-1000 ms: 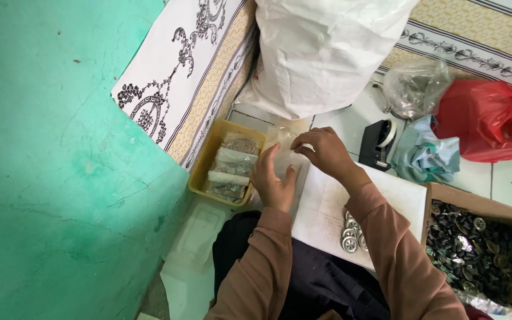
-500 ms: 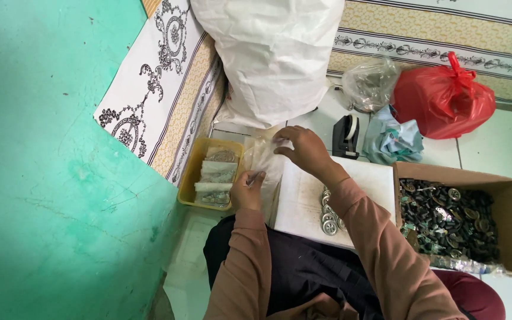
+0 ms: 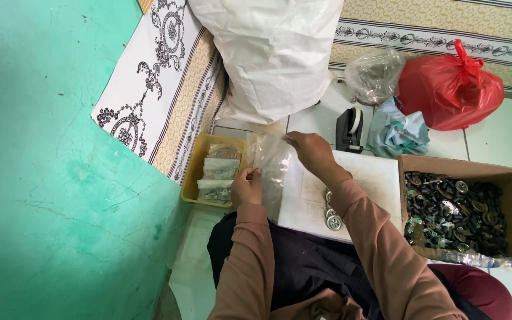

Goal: Sorting small metal components from a bulk box and packaging them into individual plastic bags on the floor.

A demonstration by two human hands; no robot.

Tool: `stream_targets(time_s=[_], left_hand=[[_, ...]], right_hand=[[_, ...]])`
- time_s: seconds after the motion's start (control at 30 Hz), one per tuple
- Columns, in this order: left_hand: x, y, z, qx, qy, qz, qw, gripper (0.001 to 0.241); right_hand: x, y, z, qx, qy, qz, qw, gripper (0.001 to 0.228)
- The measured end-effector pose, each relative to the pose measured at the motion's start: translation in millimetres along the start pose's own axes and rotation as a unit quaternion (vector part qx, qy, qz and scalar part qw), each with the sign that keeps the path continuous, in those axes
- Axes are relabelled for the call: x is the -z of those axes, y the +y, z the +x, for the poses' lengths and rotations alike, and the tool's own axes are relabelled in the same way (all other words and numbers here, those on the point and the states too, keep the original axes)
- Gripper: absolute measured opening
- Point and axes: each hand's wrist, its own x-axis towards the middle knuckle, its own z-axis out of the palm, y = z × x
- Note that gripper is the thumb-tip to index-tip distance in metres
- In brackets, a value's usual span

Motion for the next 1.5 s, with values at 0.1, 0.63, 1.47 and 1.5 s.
stream_targets(time_s=[0.1, 0.63, 1.47, 1.5], left_hand=[[-10.4, -14.6, 11.2, -0.012, 0.029, 0.062, 0.998, 0.014], [-21.1, -8.2, -2.0, -0.194, -0.075, -0.129, 0.970, 0.074], [59.3, 30.9, -51.5, -0.117, 0.050, -0.425, 0.896, 0.015], [70.6, 24.3, -40.4, -0.194, 0.095, -0.377, 0.901, 0.015]], right_hand=[[23.8, -9.0, -12.6, -0.018, 0.056, 0.043, 0.997, 0.023], [108.5, 16.7, -84.0, -0.042, 0.161, 0.249, 0.954, 0.026], [71.9, 48.3, -143.9, -0.120, 0.178, 0.376, 0.902, 0.036], [70.3, 41.0, -143.2, -0.104, 0.212, 0.325, 0.916, 0.037]])
